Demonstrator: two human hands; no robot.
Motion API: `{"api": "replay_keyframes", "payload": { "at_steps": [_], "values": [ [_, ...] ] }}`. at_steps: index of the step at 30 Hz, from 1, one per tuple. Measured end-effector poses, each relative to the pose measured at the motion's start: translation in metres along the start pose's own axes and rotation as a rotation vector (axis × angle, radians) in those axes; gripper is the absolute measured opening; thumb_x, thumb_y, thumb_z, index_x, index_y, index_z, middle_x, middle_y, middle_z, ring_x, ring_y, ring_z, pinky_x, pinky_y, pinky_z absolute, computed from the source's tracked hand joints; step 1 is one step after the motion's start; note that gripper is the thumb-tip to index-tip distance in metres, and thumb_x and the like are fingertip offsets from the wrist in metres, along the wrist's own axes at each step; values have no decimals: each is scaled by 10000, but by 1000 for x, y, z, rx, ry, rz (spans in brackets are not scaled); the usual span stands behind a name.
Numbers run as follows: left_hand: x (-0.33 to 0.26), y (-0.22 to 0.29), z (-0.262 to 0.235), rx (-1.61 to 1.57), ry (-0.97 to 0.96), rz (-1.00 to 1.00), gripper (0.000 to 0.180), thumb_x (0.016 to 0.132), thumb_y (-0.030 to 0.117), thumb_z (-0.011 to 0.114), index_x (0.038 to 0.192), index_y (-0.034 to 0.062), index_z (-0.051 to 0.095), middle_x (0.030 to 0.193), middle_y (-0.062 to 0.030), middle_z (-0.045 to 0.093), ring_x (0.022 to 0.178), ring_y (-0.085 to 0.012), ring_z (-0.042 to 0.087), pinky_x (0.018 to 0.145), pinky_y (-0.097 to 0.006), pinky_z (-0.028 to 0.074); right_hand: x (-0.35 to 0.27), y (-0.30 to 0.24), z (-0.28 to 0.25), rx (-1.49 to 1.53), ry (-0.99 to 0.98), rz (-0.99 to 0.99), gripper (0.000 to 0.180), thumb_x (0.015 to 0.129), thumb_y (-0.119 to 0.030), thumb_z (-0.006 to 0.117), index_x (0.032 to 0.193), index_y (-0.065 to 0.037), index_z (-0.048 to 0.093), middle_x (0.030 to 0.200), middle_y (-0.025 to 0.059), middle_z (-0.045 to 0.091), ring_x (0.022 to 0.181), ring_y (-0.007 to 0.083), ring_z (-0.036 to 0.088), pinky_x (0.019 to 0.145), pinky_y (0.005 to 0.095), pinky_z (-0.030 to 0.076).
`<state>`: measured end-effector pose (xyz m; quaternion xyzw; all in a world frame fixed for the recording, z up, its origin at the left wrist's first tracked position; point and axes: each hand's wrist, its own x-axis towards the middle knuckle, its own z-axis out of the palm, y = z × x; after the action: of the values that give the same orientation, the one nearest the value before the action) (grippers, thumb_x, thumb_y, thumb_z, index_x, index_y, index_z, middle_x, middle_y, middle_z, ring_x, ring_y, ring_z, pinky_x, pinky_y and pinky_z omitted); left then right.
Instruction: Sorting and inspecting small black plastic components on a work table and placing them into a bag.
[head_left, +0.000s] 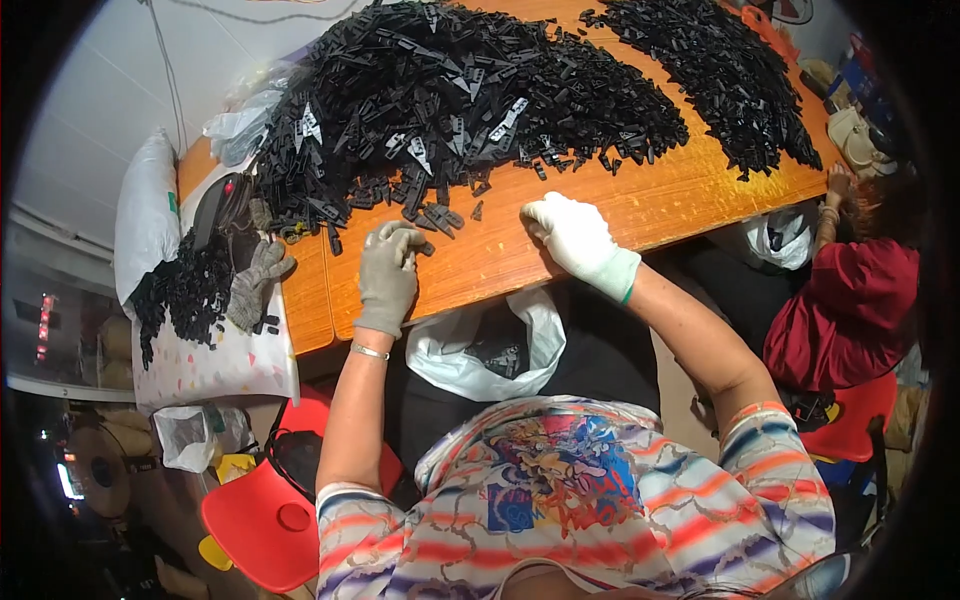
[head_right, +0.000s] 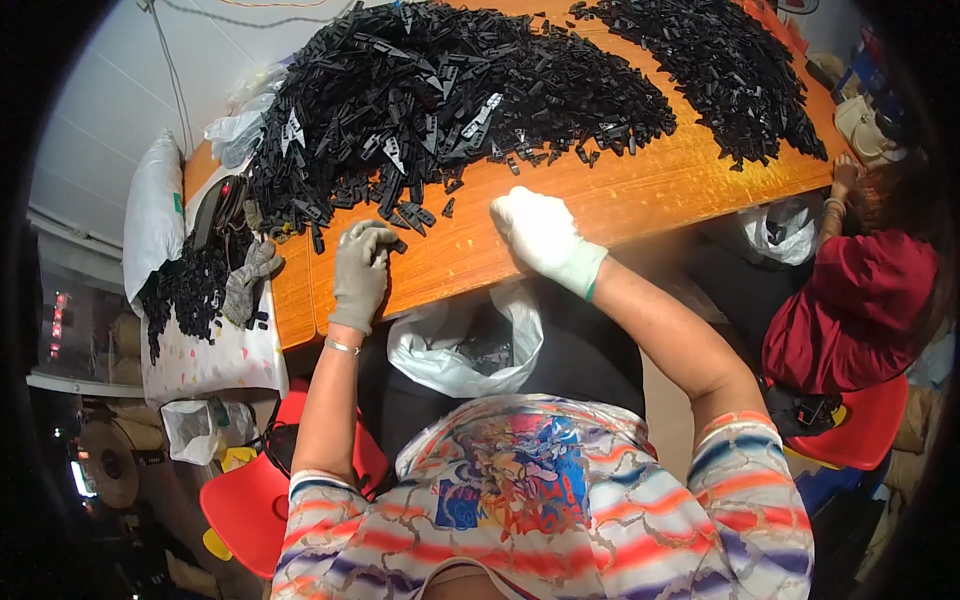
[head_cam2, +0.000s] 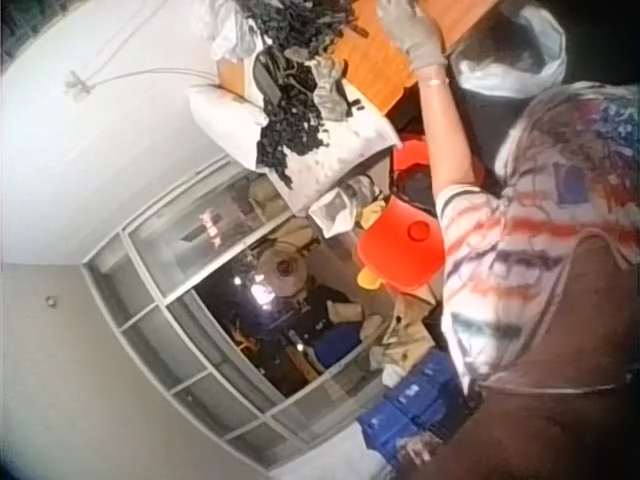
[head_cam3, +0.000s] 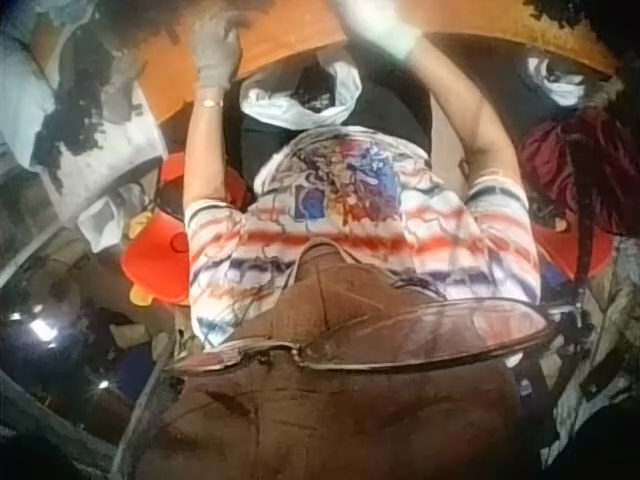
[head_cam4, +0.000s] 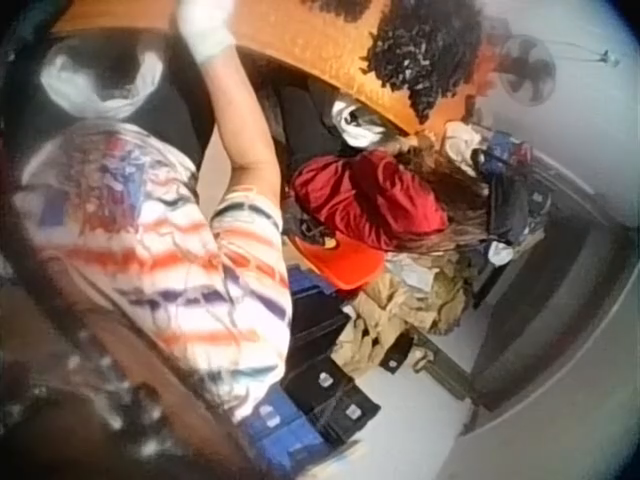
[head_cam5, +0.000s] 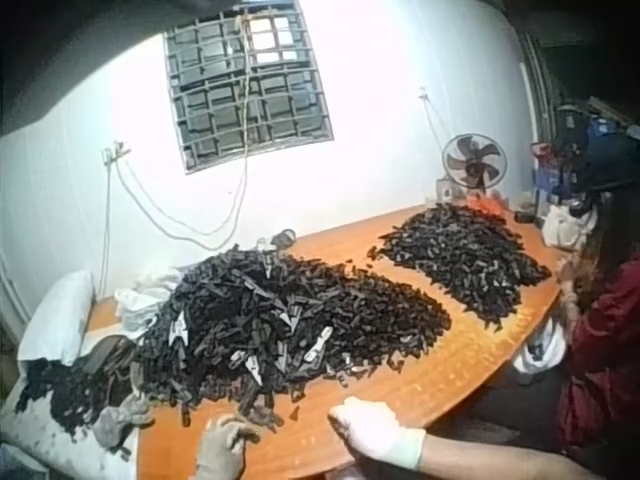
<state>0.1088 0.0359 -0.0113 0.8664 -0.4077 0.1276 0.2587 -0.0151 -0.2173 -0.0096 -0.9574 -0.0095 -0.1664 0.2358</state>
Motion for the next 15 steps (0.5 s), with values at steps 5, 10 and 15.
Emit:
{"api": "replay_keyframes", "payload": {
  "at_steps": [5, 10, 15],
  "values": [
    [-15, -8, 7, -194, 226, -275, 141, 826, 5, 583, 955, 37, 630, 962, -145, 628, 937, -328, 589, 808, -409, 476, -2, 7, 9, 53, 51, -24, 68, 737, -70, 620, 758, -88, 558, 733, 133, 577, 706, 361, 603, 628, 443, 488],
    [6, 37, 2, 28, 27, -584, 449, 814, 371, 696, 1102, 43, 596, 1026, -158, 661, 984, -335, 627, 824, -418, 492, -2, 2, 5, -16, 7, -32, 51, 738, -75, 620, 744, -90, 572, 751, 141, 605, 726, 355, 622, 636, 433, 501],
    [15, 41, 2, 187, -112, -577, 412, 813, 332, 684, 1110, 57, 608, 1090, -160, 650, 1021, -331, 621, 859, -427, 490, 1, -2, 2, -101, -116, 50, 88, 789, -141, 595, 837, -90, 647, 794, 129, 634, 782, 335, 638, 680, 402, 508]
  ]
}}
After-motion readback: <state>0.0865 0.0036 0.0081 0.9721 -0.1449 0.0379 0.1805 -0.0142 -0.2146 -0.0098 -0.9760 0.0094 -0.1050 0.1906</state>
